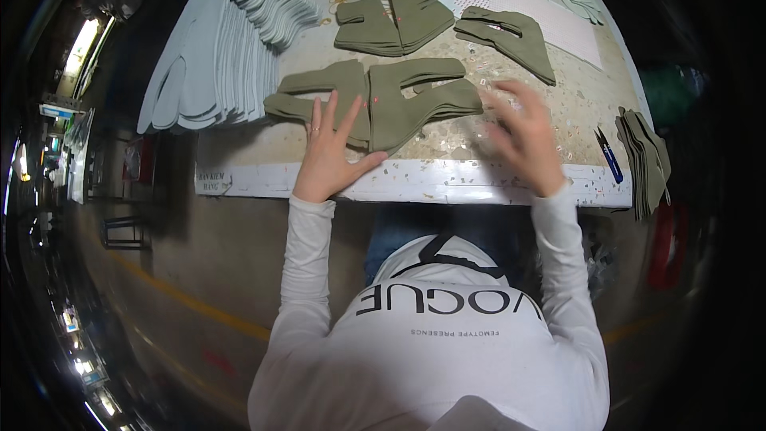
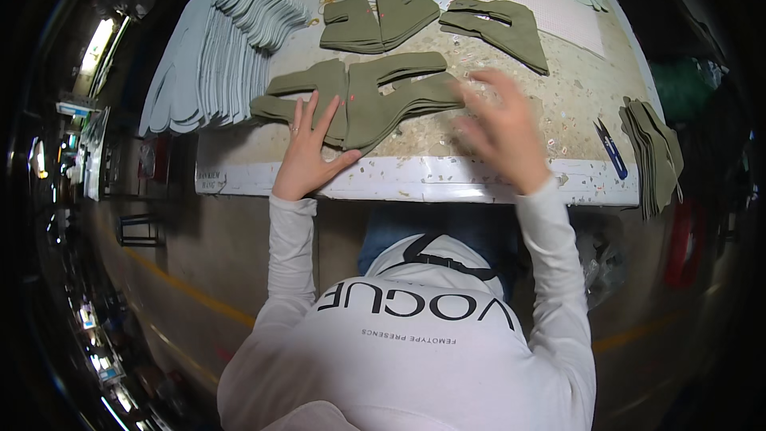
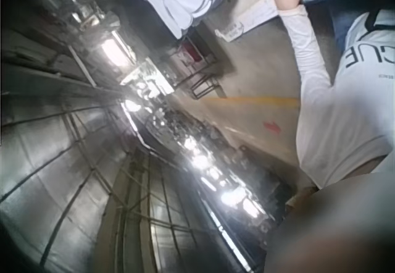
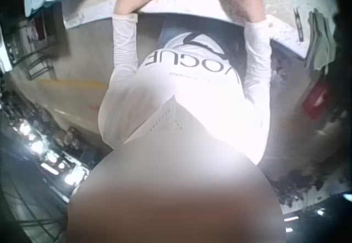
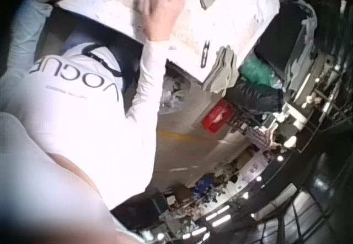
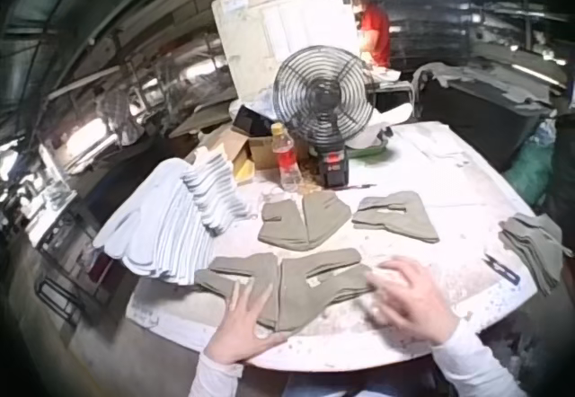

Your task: The person repeatedly picks up olive-green fabric pieces from a table, uses a blue utility knife to trim edges, and places the pieces back on the table. The person handles the pieces one at a time and occasionally repositions them before cutting.

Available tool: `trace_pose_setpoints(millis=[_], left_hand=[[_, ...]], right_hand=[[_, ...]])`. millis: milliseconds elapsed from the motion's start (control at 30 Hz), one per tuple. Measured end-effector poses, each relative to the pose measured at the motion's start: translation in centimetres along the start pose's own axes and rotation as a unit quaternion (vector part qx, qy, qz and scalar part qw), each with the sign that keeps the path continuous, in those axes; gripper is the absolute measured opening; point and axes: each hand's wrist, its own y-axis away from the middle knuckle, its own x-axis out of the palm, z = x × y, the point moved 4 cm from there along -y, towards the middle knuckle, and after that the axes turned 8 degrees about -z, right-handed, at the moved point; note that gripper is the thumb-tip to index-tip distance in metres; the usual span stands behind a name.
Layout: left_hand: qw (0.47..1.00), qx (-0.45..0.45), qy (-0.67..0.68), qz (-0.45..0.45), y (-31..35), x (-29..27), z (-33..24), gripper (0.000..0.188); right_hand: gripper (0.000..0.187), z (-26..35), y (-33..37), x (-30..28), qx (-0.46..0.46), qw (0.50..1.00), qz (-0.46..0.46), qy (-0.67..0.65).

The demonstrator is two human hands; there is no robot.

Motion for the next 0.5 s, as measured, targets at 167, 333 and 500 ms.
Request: trace_pose_setpoints(millis=[167,333,500], left_hand=[[0.995,-0.066,-0.066,0.031,0.3,-2.2,-0.4,0.059],[0.983,-0.036,0.096,-0.152,-0.3,-2.7,-1.6,0.020],[0.974,-0.104,0.099,-0.178,-1.3,-0.4,-2.5,0.013]], right_hand=[[0.049,1.0,-1.8,5.8,-0.118,0.985,0.109,0.059],[0.046,-1.4,-3.6,7.1,-0.131,0.988,0.072,0.023],[0.040,0.2,-2.1,5.3,-0.089,0.995,0.023,-0.032]])
